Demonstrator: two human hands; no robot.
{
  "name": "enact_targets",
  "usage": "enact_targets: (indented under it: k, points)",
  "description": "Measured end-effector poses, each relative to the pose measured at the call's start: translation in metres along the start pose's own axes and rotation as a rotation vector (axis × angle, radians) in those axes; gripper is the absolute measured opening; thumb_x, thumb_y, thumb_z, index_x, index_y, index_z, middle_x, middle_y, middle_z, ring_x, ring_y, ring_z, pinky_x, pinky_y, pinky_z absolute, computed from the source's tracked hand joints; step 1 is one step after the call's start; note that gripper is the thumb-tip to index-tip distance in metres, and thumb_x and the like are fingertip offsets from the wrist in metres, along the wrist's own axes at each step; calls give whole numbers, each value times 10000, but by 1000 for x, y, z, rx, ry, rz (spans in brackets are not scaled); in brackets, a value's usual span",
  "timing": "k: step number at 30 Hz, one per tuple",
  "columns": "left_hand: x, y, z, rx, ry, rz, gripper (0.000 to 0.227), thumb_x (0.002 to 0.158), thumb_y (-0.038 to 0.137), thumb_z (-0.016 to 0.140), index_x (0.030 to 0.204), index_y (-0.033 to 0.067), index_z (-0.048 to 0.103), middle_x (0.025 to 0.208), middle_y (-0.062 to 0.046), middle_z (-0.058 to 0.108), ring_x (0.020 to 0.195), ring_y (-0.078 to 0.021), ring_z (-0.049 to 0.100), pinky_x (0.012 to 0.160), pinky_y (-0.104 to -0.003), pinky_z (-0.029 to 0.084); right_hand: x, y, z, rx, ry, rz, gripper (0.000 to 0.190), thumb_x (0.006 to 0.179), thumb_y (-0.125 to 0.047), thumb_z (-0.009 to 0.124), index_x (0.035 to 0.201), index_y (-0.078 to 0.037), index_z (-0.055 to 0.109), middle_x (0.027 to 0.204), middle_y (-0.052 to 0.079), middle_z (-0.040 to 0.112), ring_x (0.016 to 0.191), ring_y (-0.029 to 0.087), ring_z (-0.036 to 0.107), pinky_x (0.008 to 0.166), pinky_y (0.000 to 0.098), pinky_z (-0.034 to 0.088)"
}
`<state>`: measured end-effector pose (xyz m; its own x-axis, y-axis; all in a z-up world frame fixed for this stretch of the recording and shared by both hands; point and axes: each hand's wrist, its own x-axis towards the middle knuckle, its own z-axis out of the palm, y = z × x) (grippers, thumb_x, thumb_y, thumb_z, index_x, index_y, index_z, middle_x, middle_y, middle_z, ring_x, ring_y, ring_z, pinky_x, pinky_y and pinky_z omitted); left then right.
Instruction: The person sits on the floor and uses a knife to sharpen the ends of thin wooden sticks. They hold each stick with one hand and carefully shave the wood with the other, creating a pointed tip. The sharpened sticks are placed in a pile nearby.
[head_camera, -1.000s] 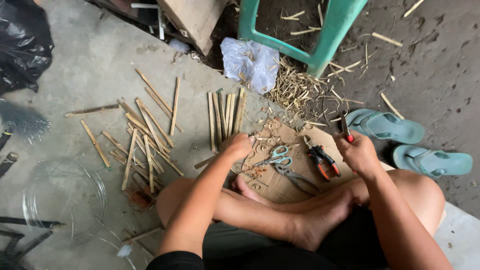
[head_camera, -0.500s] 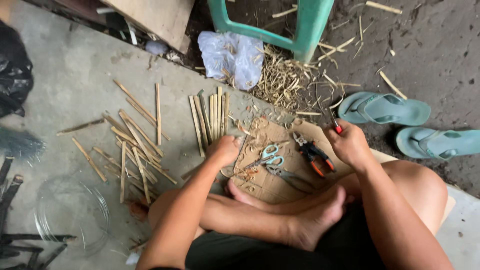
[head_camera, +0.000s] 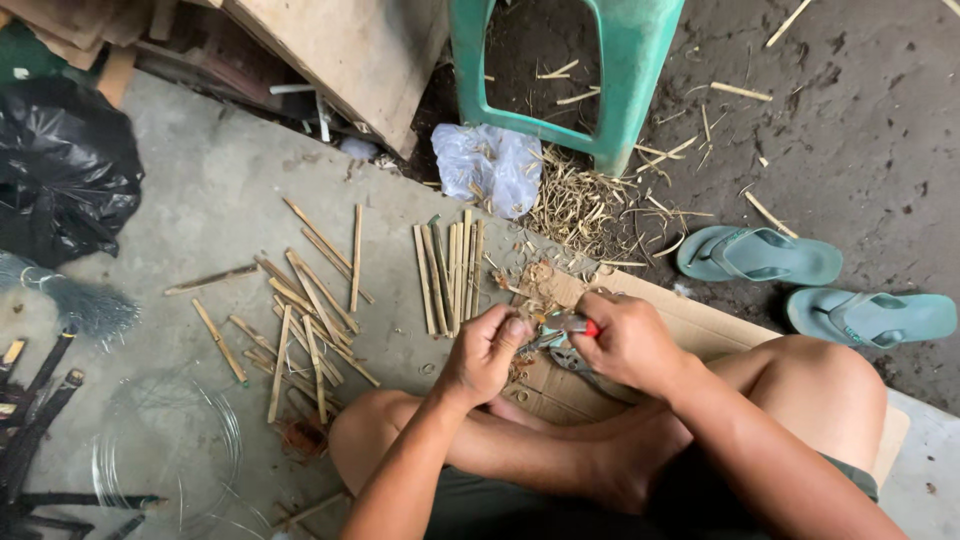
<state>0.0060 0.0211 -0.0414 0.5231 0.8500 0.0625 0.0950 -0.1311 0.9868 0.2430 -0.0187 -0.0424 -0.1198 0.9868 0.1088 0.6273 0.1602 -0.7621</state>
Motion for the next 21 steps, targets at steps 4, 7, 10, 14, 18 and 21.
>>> enact_targets:
  k: [4, 7, 10, 14, 18, 21]
  points:
    - [-6, 20, 6, 148, 19, -22, 271, 1069, 272, 582, 969, 22, 615, 749, -39, 577, 670, -89, 527, 586, -279, 440, 6, -30, -6, -62, 24, -117, 213, 783, -181, 750, 763, -69, 570, 639, 146, 597, 614, 401, 622, 568, 495, 495]
    - [-14, 30, 7, 120, 0, -28, 267, 1042, 284, 580, 990, 23, 605, 748, -43, 615, 655, -97, 593, 567, -292, 471, 3, -45, -5, -61, 50, -161, 222, 799, -193, 753, 767, -72, 568, 647, 140, 598, 633, 404, 621, 570, 495, 494]
    - [-15, 40, 4, 187, 22, 43, 262, 1050, 276, 584, 971, 26, 582, 723, -68, 610, 639, -131, 588, 568, -307, 467, 2, -57, -8, -111, 43, -159, 225, 776, -196, 763, 778, -72, 576, 674, 140, 615, 643, 409, 626, 569, 503, 493]
    - [-22, 49, 5, 265, 56, 126, 257, 1058, 261, 578, 954, 26, 574, 691, -102, 577, 603, -176, 575, 560, -328, 455, 0, -59, -14, -157, 46, -196, 222, 753, -181, 770, 800, -70, 584, 722, 136, 630, 647, 409, 628, 578, 502, 500]
    - [-27, 51, 10, 222, 21, 155, 287, 1086, 257, 561, 902, 36, 554, 676, -101, 545, 581, -174, 555, 544, -342, 424, -6, -42, -5, -105, 121, -314, 234, 710, -163, 769, 864, -67, 621, 740, 121, 643, 637, 388, 633, 566, 482, 504]
    - [-23, 60, 13, 144, 52, 139, 253, 1064, 246, 566, 933, 30, 584, 654, -102, 534, 575, -184, 509, 529, -345, 411, -1, -31, 4, -186, 136, -343, 206, 726, -148, 781, 877, -92, 651, 743, 109, 645, 633, 364, 646, 570, 466, 519]
